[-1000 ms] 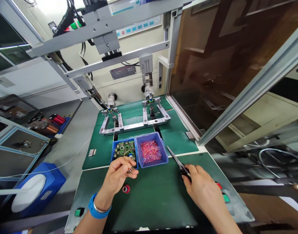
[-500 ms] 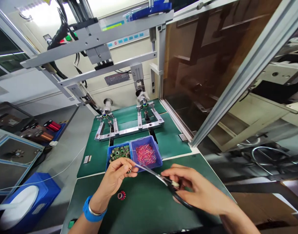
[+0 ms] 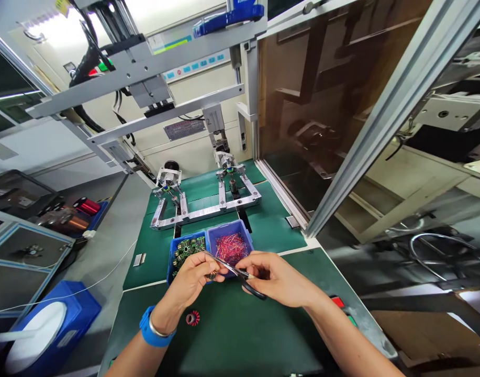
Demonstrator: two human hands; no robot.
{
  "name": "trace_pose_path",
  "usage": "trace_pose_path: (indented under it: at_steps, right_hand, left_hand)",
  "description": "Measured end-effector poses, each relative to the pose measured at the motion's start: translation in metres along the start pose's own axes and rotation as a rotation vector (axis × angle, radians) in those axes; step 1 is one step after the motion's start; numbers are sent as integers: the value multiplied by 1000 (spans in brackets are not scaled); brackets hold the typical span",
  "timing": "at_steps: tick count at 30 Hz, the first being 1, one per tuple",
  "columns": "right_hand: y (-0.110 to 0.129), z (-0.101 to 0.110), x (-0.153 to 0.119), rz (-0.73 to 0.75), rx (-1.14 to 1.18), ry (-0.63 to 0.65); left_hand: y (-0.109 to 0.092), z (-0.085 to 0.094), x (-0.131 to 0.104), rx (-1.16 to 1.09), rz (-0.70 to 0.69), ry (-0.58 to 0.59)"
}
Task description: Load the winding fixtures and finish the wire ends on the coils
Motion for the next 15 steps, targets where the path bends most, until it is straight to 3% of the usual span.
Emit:
trace_pose_path:
  at_steps: [5,9,15]
  right_hand:
    - [-1,4,-3,-19,-6,-27]
    - [-12,2,-11,-117,25,-32]
    - [-28,-2,-30,-235,64,-39]
  left_hand:
    - [3,-4,5,23,40,-20]
    - [5,-4,7,87,40,-44]
    - [-3,13,-19,248,-65,-93]
Point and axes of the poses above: each hand's wrist, its own x-axis towards the middle knuckle, its own z-axis out of the back of the hand, y = z × x, the point moved 10 cm from there along x, towards the middle knuckle, and after that the axes turned 13 degrees about z, right-handed, at the moved point
